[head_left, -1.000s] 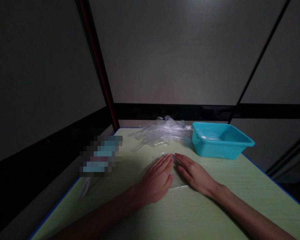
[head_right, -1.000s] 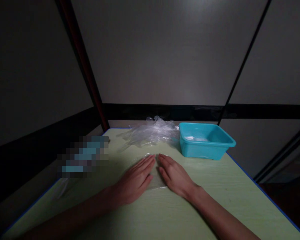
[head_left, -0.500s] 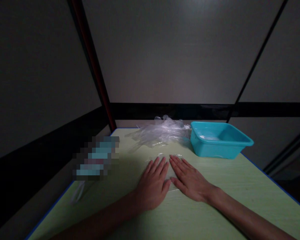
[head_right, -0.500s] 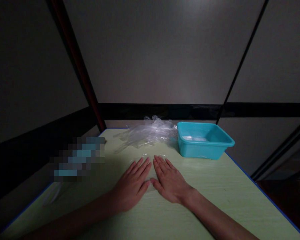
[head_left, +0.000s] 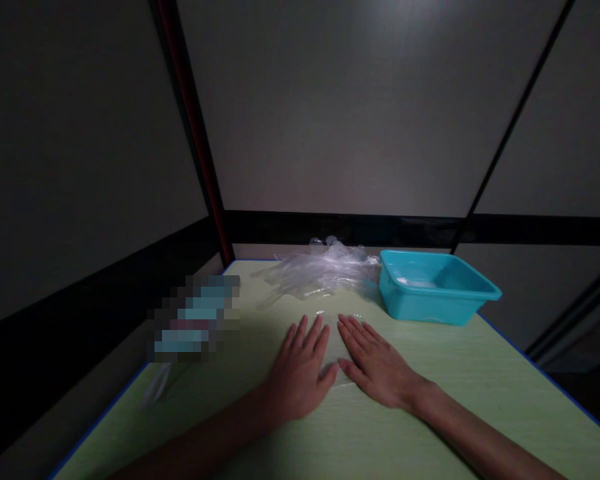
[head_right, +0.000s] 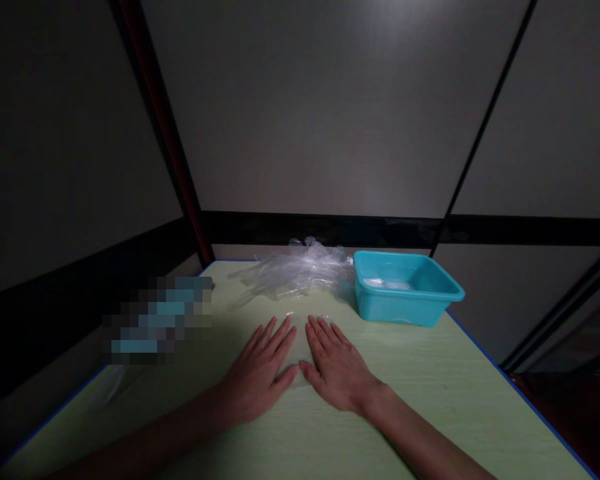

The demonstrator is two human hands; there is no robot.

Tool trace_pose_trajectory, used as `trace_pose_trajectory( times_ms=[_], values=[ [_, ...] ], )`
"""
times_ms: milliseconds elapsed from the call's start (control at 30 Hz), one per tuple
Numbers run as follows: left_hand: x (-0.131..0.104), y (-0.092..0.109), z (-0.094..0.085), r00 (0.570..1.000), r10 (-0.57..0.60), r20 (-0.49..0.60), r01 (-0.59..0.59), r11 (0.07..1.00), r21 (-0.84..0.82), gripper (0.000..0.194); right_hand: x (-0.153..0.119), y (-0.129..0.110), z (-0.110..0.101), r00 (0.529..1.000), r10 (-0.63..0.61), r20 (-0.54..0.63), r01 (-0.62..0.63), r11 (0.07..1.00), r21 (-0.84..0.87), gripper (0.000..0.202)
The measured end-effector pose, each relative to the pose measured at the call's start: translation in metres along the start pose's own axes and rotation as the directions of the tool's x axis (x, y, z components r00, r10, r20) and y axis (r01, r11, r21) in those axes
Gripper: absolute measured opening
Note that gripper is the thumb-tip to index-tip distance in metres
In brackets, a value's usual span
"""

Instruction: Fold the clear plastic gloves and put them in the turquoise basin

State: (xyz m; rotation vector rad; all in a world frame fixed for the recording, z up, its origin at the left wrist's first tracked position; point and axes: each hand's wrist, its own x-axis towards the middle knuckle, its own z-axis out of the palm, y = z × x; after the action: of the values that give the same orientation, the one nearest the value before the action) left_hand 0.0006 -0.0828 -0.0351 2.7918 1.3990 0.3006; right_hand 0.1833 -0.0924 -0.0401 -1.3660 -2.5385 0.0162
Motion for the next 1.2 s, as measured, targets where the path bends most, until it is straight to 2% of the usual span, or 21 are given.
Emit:
trace_pose_trajectory(
  times_ms=[100,167,233,267,333,400,533,733,933,1200],
  values=[
    [0.0,-0.001,-0.001,1.0,0.002,0.023,-0.002,1.0,-0.025,0.06,0.0,0.003,-0.007,0.999,-0.023,0.038,0.02,0.997,0.074,0.058],
    [-0.001,-0.004,-0.005,0.999,0.033,0.029,-0.031,0.998,-0.059,0.063,-0.002,0.006,-0.019,0.995,-0.08,0.056,0.07,0.984,0.162,0.06],
    [-0.002,-0.009,-0.011,0.994,0.105,0.038,-0.101,0.989,-0.105,0.064,-0.006,0.011,-0.034,0.986,-0.159,0.045,0.142,0.956,0.255,0.058],
    [-0.004,-0.011,-0.015,0.986,0.16,0.046,-0.153,0.98,-0.128,0.065,-0.009,0.014,-0.042,0.982,-0.188,0.026,0.173,0.942,0.286,0.05],
    [-0.006,-0.015,-0.024,0.952,0.297,0.071,-0.282,0.945,-0.168,0.066,-0.014,0.018,-0.055,0.975,-0.222,0.029,0.2,0.923,0.327,0.031],
    [-0.008,-0.017,-0.032,0.904,0.413,0.109,-0.387,0.9,-0.203,0.064,-0.019,0.02,-0.062,0.968,-0.243,0.062,0.211,0.922,0.326,0.021],
    [-0.011,-0.014,-0.04,0.835,0.525,0.168,-0.472,0.838,-0.272,0.061,-0.023,0.02,-0.067,0.951,-0.281,0.128,0.242,0.935,0.26,0.014],
    [-0.011,-0.012,-0.038,0.801,0.564,0.202,-0.485,0.809,-0.332,0.061,-0.026,0.018,-0.071,0.95,-0.265,0.163,0.247,0.962,0.119,0.012],
    [-0.009,-0.012,-0.041,0.799,0.552,0.24,-0.453,0.814,-0.362,0.061,-0.027,0.015,-0.067,0.945,-0.279,0.17,0.293,0.954,-0.068,0.016],
    [-0.01,-0.012,-0.04,0.8,0.563,0.208,-0.464,0.799,-0.383,0.061,-0.028,0.013,-0.06,0.952,-0.265,0.152,0.286,0.947,-0.142,0.017]
  ],
)
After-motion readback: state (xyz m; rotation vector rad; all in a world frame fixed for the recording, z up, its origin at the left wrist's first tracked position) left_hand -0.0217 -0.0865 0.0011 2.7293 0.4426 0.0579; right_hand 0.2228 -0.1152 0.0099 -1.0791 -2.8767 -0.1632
